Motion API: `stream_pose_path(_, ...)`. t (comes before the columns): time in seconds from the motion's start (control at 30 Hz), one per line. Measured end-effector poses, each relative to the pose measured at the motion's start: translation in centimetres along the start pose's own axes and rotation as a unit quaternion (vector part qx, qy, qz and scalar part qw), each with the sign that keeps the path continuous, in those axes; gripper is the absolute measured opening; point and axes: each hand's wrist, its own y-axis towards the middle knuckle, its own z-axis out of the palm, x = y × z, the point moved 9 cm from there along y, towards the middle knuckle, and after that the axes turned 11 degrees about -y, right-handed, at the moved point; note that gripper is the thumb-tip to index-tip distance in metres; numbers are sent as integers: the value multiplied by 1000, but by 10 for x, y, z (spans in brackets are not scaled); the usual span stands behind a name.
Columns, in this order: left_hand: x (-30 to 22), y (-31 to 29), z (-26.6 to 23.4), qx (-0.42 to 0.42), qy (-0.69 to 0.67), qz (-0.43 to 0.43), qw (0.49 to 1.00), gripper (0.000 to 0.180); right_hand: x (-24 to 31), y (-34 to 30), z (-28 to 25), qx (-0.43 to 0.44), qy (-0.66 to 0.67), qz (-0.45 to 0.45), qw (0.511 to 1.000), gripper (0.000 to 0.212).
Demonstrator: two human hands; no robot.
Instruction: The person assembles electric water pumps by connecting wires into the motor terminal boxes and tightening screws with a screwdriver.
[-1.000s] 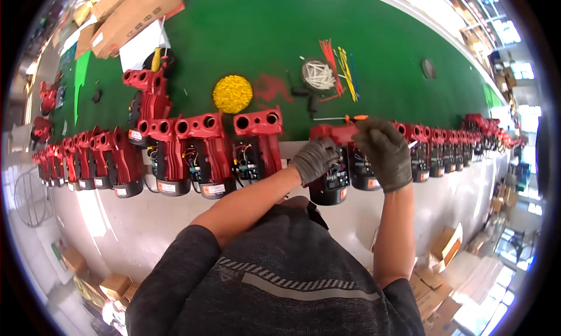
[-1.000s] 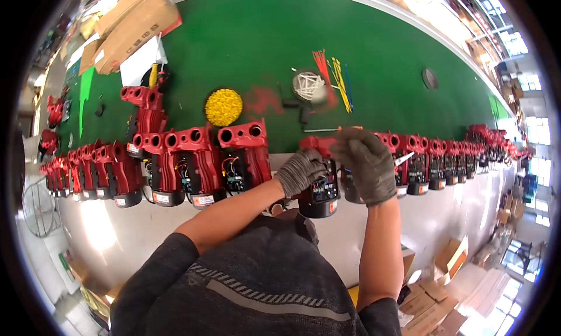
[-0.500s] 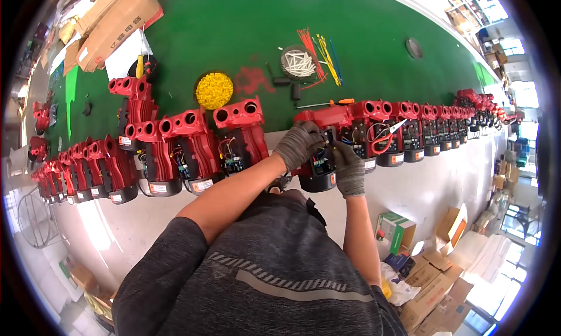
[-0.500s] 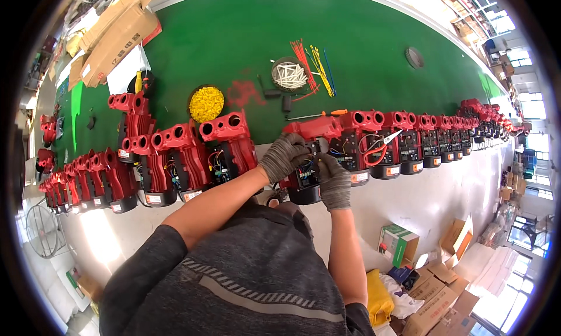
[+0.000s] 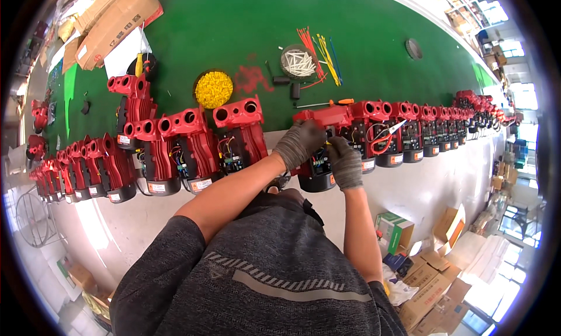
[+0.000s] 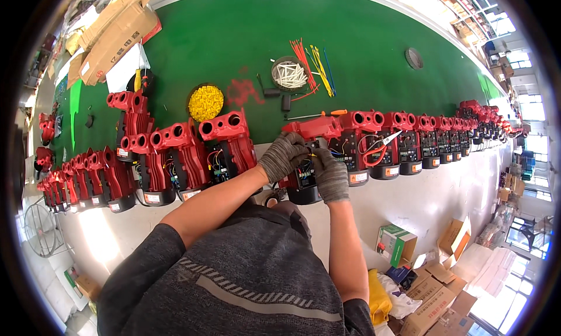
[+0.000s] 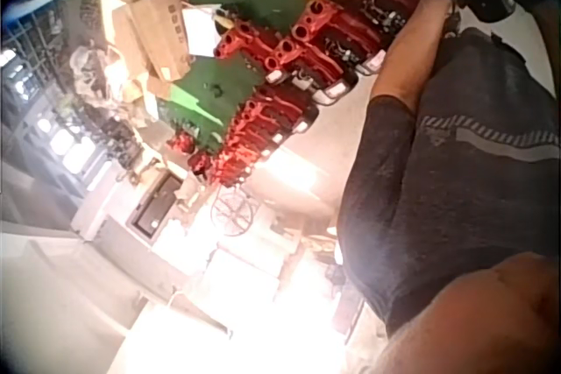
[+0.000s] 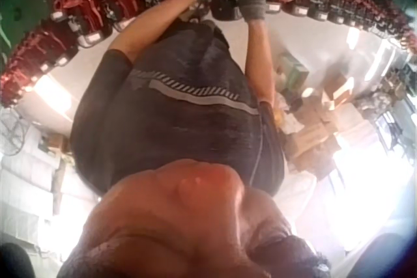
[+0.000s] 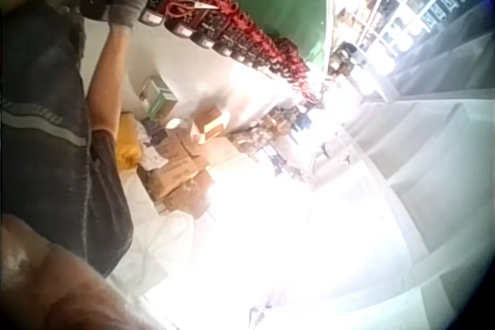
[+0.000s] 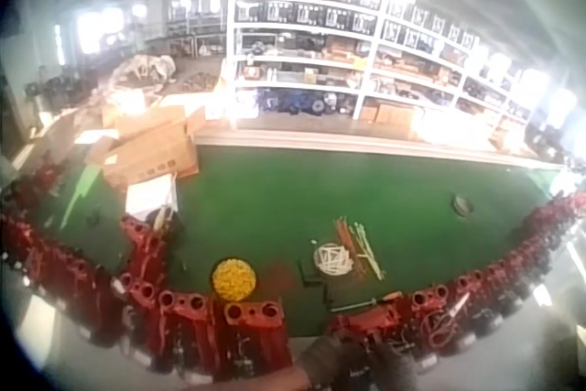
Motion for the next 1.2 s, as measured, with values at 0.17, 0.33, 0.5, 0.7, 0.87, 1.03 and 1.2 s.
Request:
stream_pose_path(0.17,-1,0,-1,7,-8,8,1000,20,1,6,6,44,-34,11,998,19)
stream_pose_path(0.33,1,-1,2,10,1,-2,1000,19,6,11,10,41,-84,-43,995,16)
stream_pose_path(0.5,4,-1,2,6,-2,0,1000,19,0,15,28,119,-211,-28,970,28)
stream_pose_path(0.7,-6,11,10,119,111,-42,986,17,-38,13,39,145,-163,68,974,27)
stream_pose_path(0.87,3,0,-1,13,-26,9,1000,18,-1,8,12,84,41,28,995,26)
stream_pose_path(1.03,2,0,1,11,-22,6,1000,20,1,11,16,57,-97,-74,991,16)
stream_pose_path(1.2,2,0,-2,4,-27,22,999,21,5,20,24,126,-132,-45,982,17)
